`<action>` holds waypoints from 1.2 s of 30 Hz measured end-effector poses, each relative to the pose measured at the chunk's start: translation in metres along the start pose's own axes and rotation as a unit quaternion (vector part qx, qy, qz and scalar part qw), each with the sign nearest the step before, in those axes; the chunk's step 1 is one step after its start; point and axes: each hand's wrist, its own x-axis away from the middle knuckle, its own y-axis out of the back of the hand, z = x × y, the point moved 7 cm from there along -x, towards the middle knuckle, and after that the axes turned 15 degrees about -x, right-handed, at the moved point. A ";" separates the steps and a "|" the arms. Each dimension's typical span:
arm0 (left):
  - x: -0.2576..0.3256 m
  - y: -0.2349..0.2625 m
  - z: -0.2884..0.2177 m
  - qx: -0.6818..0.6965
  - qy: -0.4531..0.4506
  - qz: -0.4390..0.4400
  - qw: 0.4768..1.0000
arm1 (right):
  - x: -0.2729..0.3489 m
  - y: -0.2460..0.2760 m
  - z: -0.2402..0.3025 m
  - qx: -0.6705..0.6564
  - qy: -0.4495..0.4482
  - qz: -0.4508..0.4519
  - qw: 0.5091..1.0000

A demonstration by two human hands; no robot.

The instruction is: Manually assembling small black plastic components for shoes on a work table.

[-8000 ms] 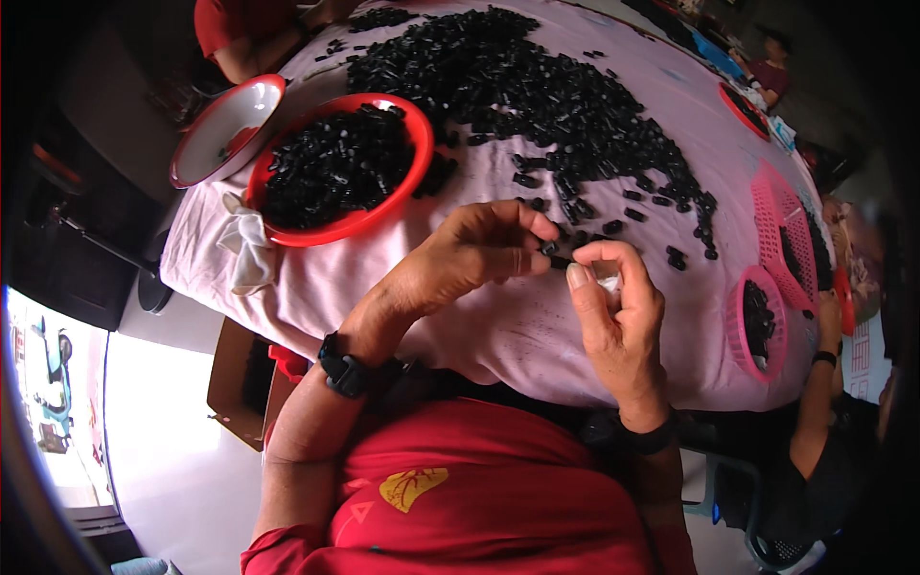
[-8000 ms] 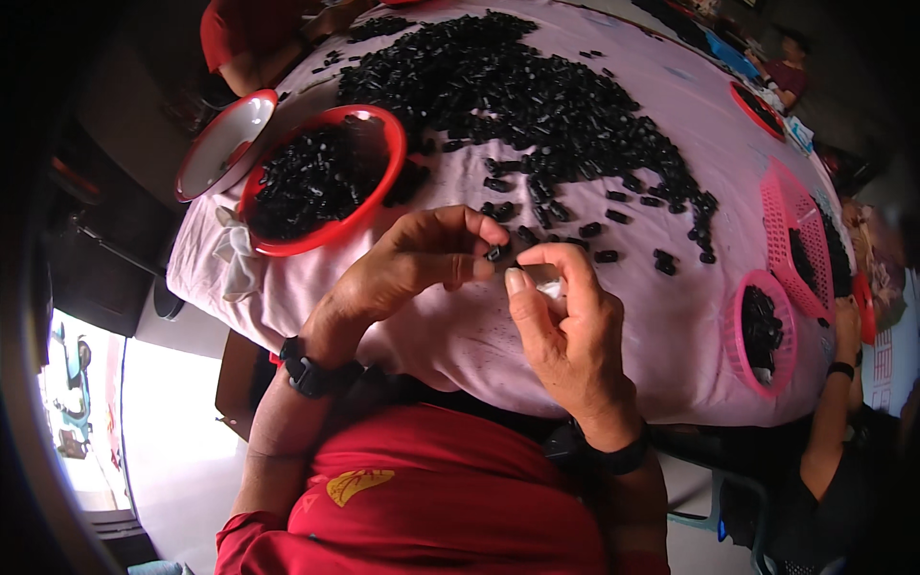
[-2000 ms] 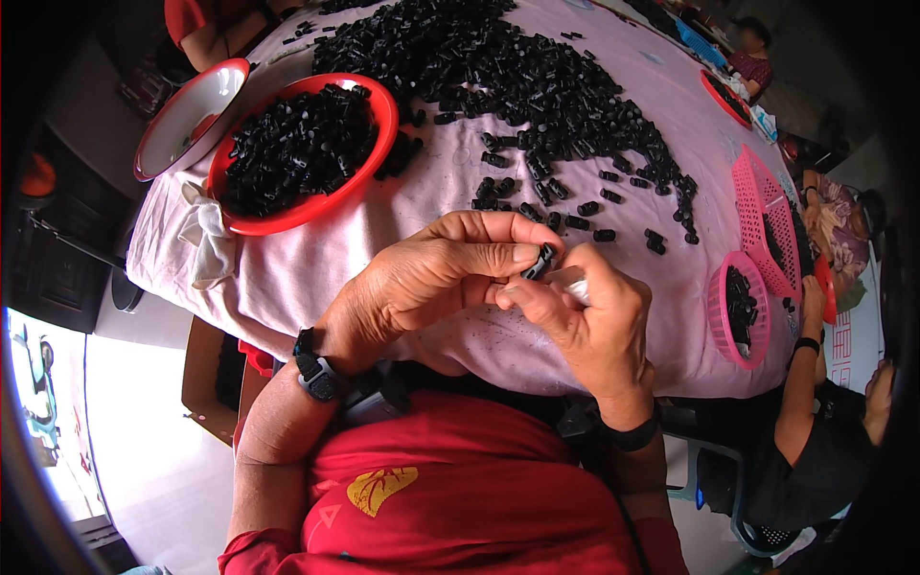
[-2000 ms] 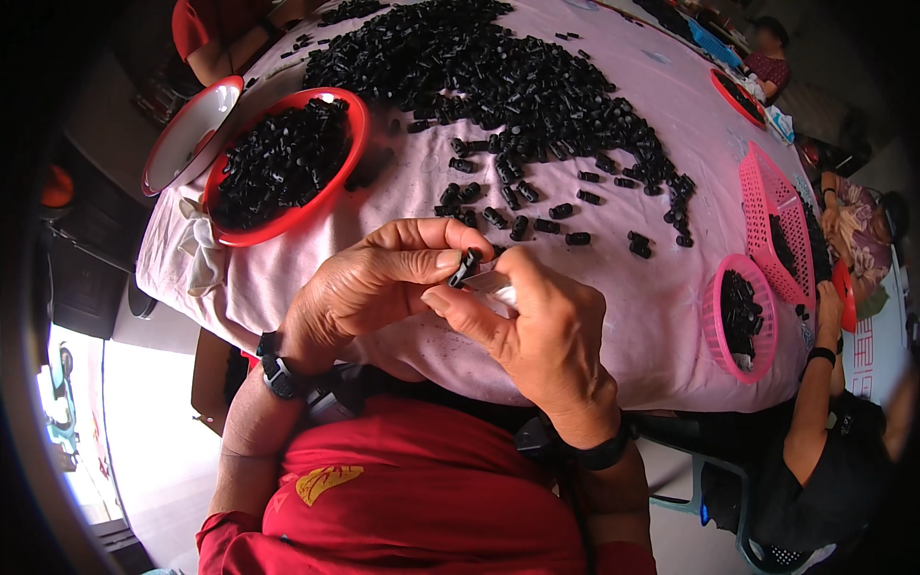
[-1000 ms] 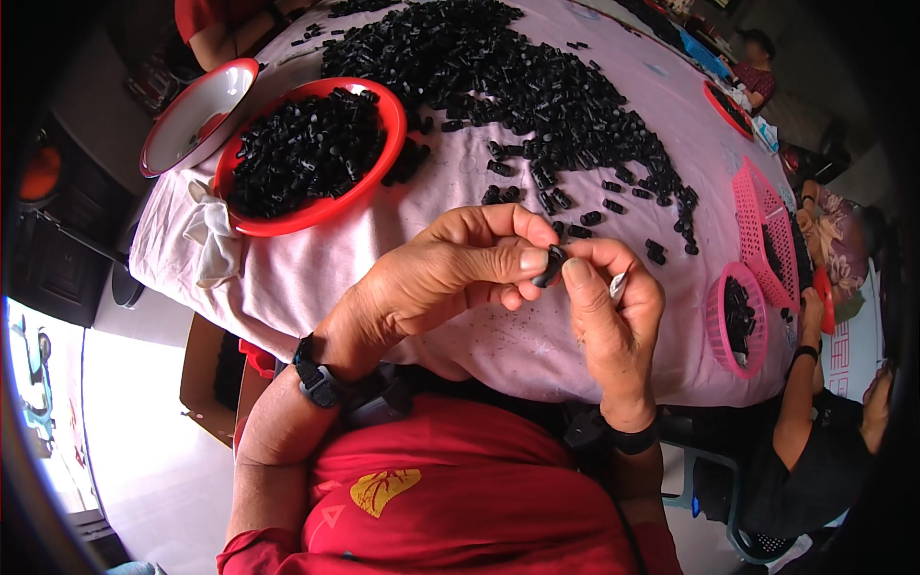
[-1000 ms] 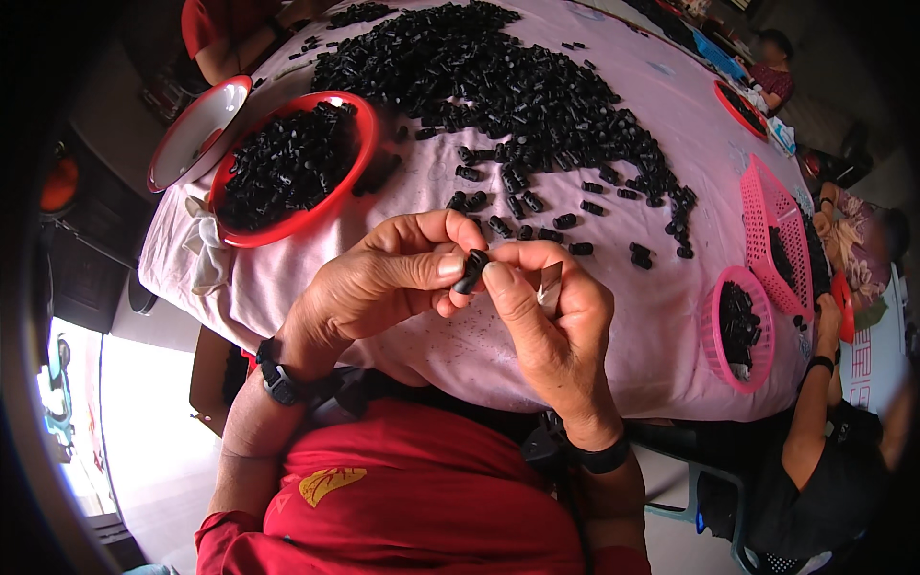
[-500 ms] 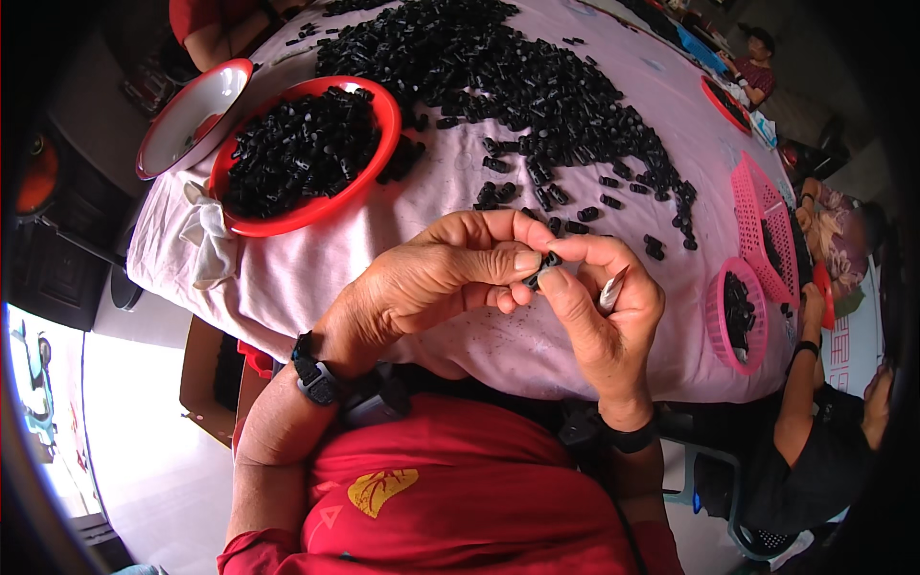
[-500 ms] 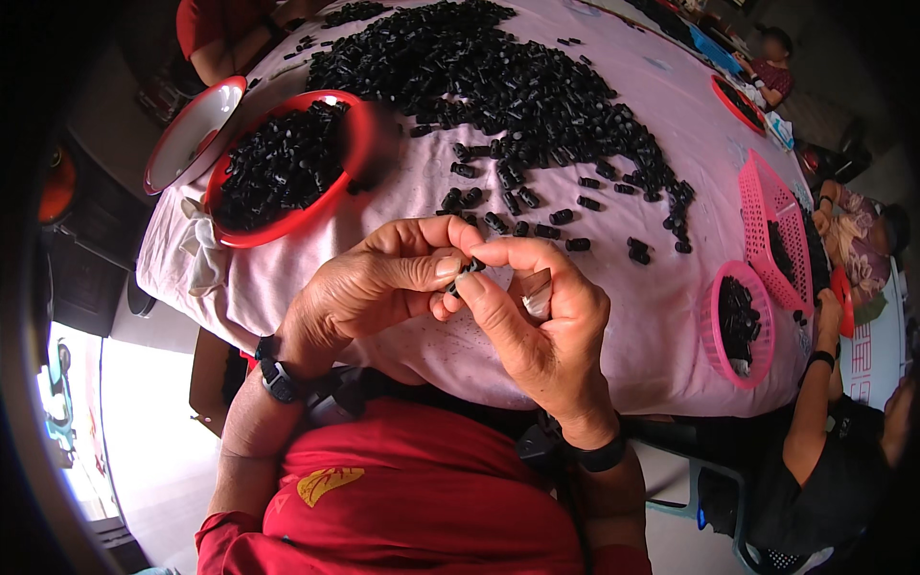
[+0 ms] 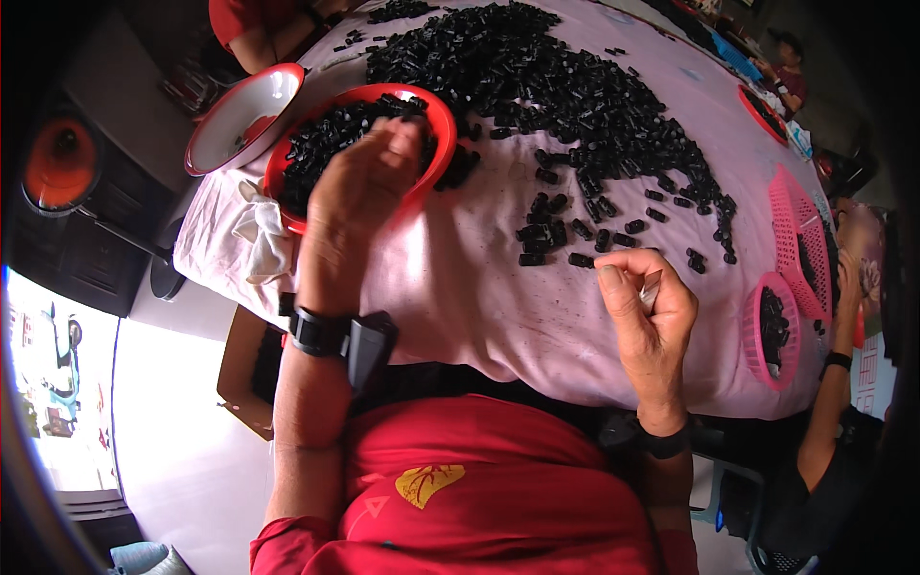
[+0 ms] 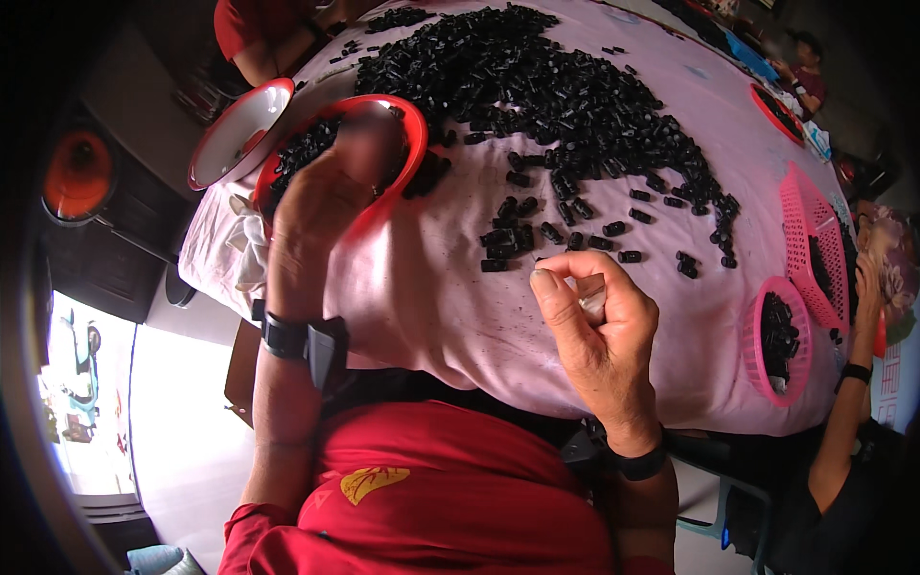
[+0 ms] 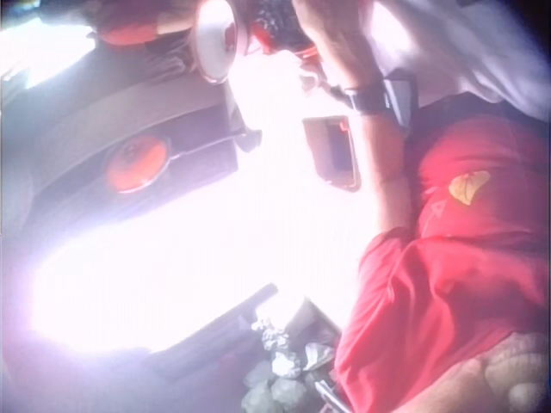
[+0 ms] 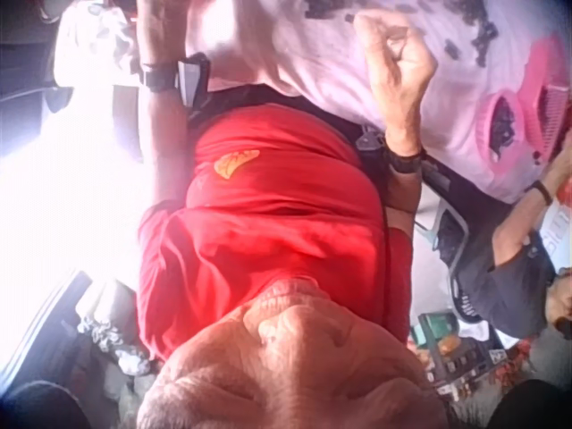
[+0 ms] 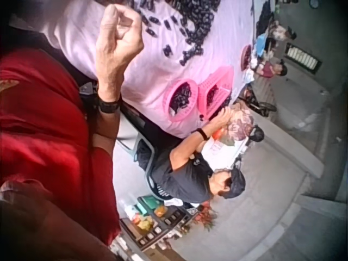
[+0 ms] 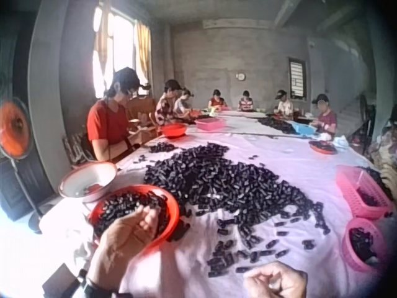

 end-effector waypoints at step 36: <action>0.064 -0.097 0.096 -0.210 0.184 0.294 0.914 | -0.003 -0.013 0.009 0.080 0.035 0.042 0.995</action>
